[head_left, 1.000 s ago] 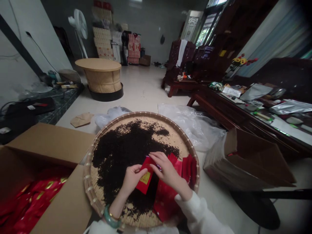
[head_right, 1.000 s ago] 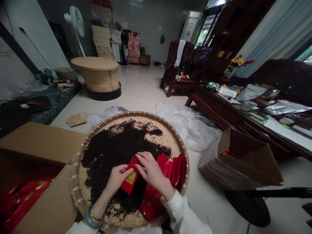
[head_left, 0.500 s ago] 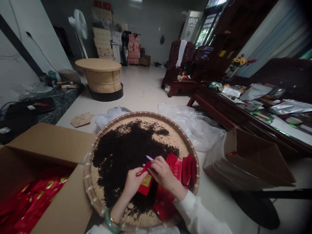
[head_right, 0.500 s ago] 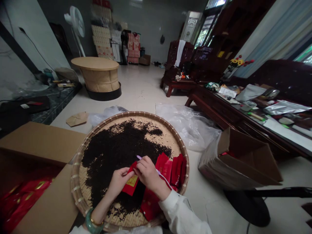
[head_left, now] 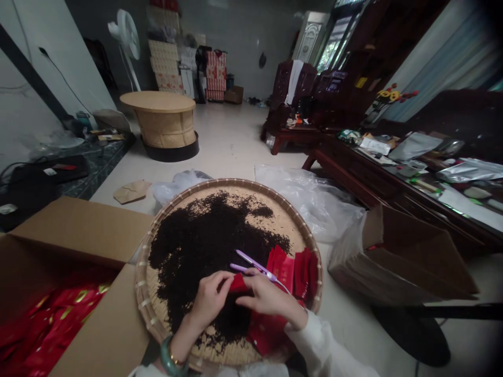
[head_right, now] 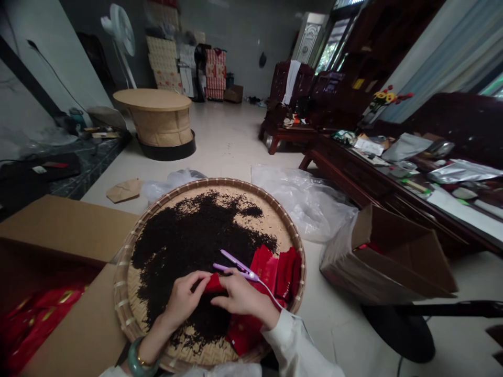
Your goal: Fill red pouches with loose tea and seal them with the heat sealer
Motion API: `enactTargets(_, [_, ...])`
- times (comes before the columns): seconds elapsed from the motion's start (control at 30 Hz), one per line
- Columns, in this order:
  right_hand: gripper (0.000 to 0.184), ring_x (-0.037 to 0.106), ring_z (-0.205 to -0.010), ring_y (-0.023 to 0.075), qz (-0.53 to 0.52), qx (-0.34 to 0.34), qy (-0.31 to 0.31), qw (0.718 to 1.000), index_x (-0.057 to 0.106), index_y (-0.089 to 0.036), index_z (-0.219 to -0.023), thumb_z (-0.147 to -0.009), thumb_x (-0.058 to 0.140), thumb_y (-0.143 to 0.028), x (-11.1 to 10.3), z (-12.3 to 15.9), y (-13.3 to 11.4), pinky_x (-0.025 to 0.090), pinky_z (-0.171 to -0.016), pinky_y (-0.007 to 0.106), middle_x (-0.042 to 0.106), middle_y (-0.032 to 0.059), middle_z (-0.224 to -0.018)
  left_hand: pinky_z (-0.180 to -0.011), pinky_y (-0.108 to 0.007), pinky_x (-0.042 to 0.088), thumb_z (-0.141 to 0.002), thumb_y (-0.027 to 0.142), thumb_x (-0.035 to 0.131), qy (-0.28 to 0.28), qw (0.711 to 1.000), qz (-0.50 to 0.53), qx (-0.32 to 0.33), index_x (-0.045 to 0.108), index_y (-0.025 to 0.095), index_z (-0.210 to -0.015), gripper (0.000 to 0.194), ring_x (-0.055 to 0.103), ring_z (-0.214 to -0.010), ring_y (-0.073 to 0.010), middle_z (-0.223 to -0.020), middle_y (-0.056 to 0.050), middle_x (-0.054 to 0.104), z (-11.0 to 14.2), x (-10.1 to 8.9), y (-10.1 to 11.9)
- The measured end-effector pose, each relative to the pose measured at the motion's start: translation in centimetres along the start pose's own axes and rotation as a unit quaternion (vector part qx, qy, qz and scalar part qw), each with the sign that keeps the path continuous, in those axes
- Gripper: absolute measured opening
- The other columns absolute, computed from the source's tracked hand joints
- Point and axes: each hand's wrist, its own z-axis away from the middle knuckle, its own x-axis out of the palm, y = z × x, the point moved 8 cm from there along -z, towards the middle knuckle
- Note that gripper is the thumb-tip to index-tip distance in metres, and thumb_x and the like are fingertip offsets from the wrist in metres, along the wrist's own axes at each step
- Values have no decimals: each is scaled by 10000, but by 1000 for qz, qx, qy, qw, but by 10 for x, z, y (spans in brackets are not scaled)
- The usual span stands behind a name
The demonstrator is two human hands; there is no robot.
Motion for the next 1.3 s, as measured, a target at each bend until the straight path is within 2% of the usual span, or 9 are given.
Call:
enactTargets(0.13, [155,561,-737,161,-36,66,-75,994,658,-170,-899,-893,541,-272,23,2,8,451,-782,301,654,14,-809,-701,-254,530,-861,166,512,-2,998,2,64,710,196,-865,200,710,-747,-193,-835,-74,760,9,4,8])
enactTargets(0.3, [265,527,-939,228,-19,149,-41,988,647,-160,-884,-926,461,-343,34,8,21,418,-908,383,636,67,-880,-780,-282,518,-853,222,562,-104,994,44,10,725,226,-859,163,705,-836,-215,-898,-62,763,4,10,-1])
enactTargets(0.47, [268,532,-996,178,-35,50,-78,995,612,-189,-1018,-971,370,-294,28,6,-1,170,-1120,447,635,30,-933,-813,-302,470,-858,344,568,-195,975,64,-90,635,246,-1163,328,671,-893,-231,-989,-58,740,-3,9,-10])
enactTargets(0.67, [383,452,-824,185,77,71,-159,982,618,-171,-853,-990,314,-360,22,4,-3,407,-867,357,560,21,-714,-741,-268,453,-880,449,500,-268,946,116,-138,600,209,-1217,425,617,-813,-195,-922,-40,708,5,21,-15])
enactTargets(0.8, [330,482,-748,164,126,13,-204,971,626,-164,-837,-986,355,-281,22,0,-16,382,-917,401,584,8,-703,-743,-277,461,-812,586,549,-295,911,234,-166,598,182,-1217,575,609,-855,-208,-992,-73,686,14,40,-21])
enactTargets(0.93, [299,574,-894,179,167,-51,-204,963,649,-167,-805,-971,410,-235,17,-8,-30,291,-1061,440,642,17,-748,-781,-304,468,-674,691,637,-232,886,354,-192,631,149,-1147,719,620,-866,-229,-948,-88,694,12,52,-26])
enactTargets(1.07, [257,623,-894,176,148,-69,-154,975,666,-169,-803,-942,486,-288,5,-18,-36,183,-1132,491,684,25,-822,-793,-323,477,-581,684,714,-132,889,380,-219,701,131,-926,652,639,-837,-244,-887,-103,720,6,47,-41])
enactTargets(1.17, [290,652,-845,152,43,-75,-65,994,671,-178,-836,-952,454,-333,-16,-28,-29,200,-1140,467,704,11,-847,-628,-287,483,-607,675,707,-75,867,408,-276,684,126,-873,611,644,-658,-206,-712,-78,712,9,40,-58])
enactTargets(1.3, [390,561,-1159,201,-28,70,181,981,581,-185,-1202,-966,370,-412,-69,-38,44,355,-1064,402,616,107,-1238,-504,-251,443,-658,704,646,-16,816,483,-318,654,115,-847,619,606,-502,-162,-586,-49,677,15,32,-73])
